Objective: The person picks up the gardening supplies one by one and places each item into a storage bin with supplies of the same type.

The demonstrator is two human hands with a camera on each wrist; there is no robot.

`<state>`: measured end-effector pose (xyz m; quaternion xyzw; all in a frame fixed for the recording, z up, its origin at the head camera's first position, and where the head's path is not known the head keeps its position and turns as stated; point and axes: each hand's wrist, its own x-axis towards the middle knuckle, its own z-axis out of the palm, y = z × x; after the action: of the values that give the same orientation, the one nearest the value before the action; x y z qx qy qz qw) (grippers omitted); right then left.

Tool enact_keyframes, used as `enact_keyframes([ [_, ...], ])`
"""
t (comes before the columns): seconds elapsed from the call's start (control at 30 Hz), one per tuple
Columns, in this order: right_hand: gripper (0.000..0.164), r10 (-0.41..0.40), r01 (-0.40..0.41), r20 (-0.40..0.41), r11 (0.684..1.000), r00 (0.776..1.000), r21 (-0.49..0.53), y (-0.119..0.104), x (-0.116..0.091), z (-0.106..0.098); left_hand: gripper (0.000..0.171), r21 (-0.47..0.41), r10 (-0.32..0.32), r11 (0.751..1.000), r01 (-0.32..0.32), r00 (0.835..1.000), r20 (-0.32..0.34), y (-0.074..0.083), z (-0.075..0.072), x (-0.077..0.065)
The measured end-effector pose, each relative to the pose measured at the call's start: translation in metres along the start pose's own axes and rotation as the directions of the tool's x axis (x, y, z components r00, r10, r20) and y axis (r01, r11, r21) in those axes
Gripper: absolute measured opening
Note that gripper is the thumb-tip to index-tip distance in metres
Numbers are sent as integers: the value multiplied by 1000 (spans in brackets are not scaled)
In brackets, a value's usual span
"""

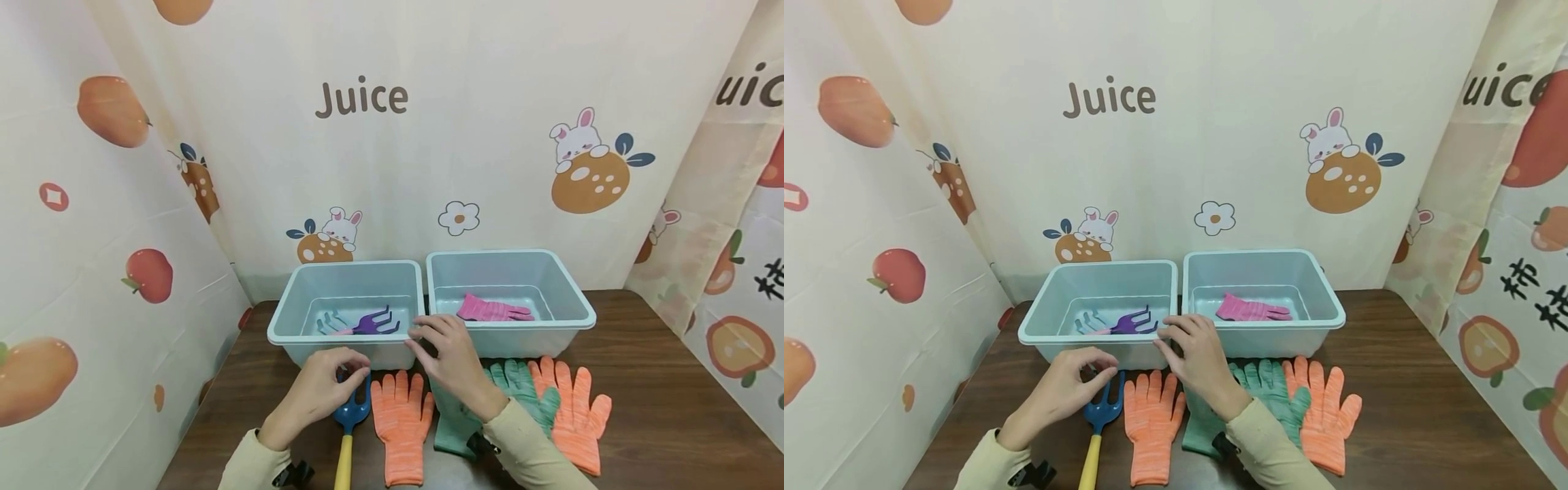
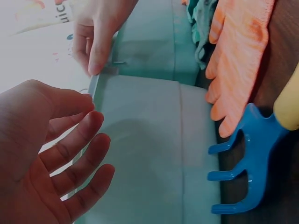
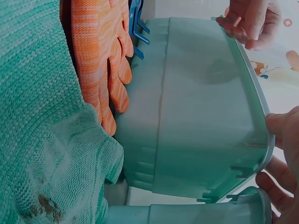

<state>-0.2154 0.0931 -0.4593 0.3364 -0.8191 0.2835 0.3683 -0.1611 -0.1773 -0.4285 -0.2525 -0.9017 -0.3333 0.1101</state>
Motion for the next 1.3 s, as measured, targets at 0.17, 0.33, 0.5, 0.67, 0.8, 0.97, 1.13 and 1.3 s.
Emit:
enact_keyframes([
  [0.17, 18, -6, 6, -8, 1000, 1000, -8, 0, 0, -1, 9, -22, -25, 999, 26, 999, 30, -2, 5, -3],
  [0.33, 17, -1, 1, 8, 1000, 1000, -7, -1, 1, -2, 9, -41, -59, 997, 63, 995, 74, -4, 10, -9],
  [0.5, 17, 2, -2, 6, 1000, 1000, -2, -1, 1, -2, 9, -40, -74, 996, 78, 993, 93, -8, 12, -14],
  [0.67, 17, 5, -5, -5, 1000, 1000, -5, -1, 1, -3, 9, -45, -78, 996, 83, 992, 103, -11, 13, -17],
  [0.8, 17, 17, -17, 4, 1000, 1000, -7, -1, 1, -3, 8, -43, -76, 996, 81, 991, 107, -12, 15, -18],
  [0.97, 17, 8, -8, -1, 1000, 1000, -7, 0, 1, -2, 10, -36, -86, 995, 91, 989, 120, -14, 18, -21],
  [1.13, 17, 3, -3, 1, 1000, 1000, 3, -1, 0, -1, 10, -35, -117, 992, 124, 981, 157, -17, 18, -25],
  [1.3, 17, -4, 4, -2, 1000, 1000, 6, -1, 0, -1, 11, -32, -118, 991, 127, 973, 197, -19, 20, -27],
])
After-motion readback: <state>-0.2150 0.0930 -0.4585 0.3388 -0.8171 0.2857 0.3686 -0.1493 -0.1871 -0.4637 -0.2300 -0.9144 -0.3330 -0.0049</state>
